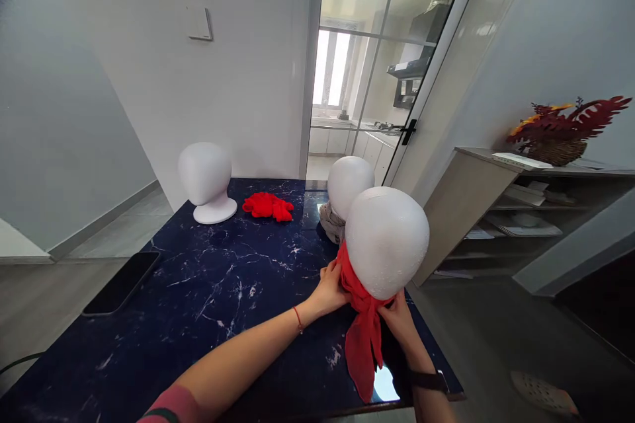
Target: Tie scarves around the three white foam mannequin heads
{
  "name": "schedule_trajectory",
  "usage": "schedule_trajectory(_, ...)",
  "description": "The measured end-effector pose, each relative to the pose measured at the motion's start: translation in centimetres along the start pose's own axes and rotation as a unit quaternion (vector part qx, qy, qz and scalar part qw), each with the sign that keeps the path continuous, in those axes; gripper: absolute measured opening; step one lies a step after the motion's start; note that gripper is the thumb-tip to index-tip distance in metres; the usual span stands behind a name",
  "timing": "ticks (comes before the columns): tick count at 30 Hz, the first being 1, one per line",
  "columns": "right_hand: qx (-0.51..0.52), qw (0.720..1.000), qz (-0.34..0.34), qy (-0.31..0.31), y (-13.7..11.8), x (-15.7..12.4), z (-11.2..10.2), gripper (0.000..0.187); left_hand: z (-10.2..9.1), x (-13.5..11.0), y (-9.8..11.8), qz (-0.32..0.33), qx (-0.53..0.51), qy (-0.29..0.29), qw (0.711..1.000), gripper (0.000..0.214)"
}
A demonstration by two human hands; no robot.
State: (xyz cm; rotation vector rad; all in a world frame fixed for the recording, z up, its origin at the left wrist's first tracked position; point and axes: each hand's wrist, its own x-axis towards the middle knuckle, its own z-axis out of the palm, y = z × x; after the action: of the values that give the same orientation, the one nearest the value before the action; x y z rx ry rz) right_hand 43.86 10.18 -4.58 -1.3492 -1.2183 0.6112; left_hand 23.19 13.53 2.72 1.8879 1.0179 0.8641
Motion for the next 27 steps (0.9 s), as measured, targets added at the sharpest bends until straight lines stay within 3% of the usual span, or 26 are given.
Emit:
schedule_trajectory(10, -0.022, 0.999, 0.033, -0.012, 1.0, 1.1, -0.6, 0.061, 1.4, -0.3, -0.8, -0.048, 0.014, 0.022, 0.999, 0.088)
schedule_trajectory(14, -0.014, 0.999, 0.040, 0.020, 0.3, -0.3, -1.7, 0.062, 2.0, -1.8, 0.2, -0.047, -0.011, 0.027, 0.998, 0.083)
schedule_trajectory(19, -0.023, 0.996, 0.089, 0.006, -0.3, -2.2, -3.3, 0.060, 2.8, -3.4, 1.0, -0.054, -0.029, 0.009, 0.998, 0.080)
schedule_trajectory(27, -0.040, 0.997, 0.070, -0.004, 0.1, -0.3, -3.4, 0.055, 3.8, -2.0, 0.8, -0.073, -0.023, 0.015, 0.997, 0.089)
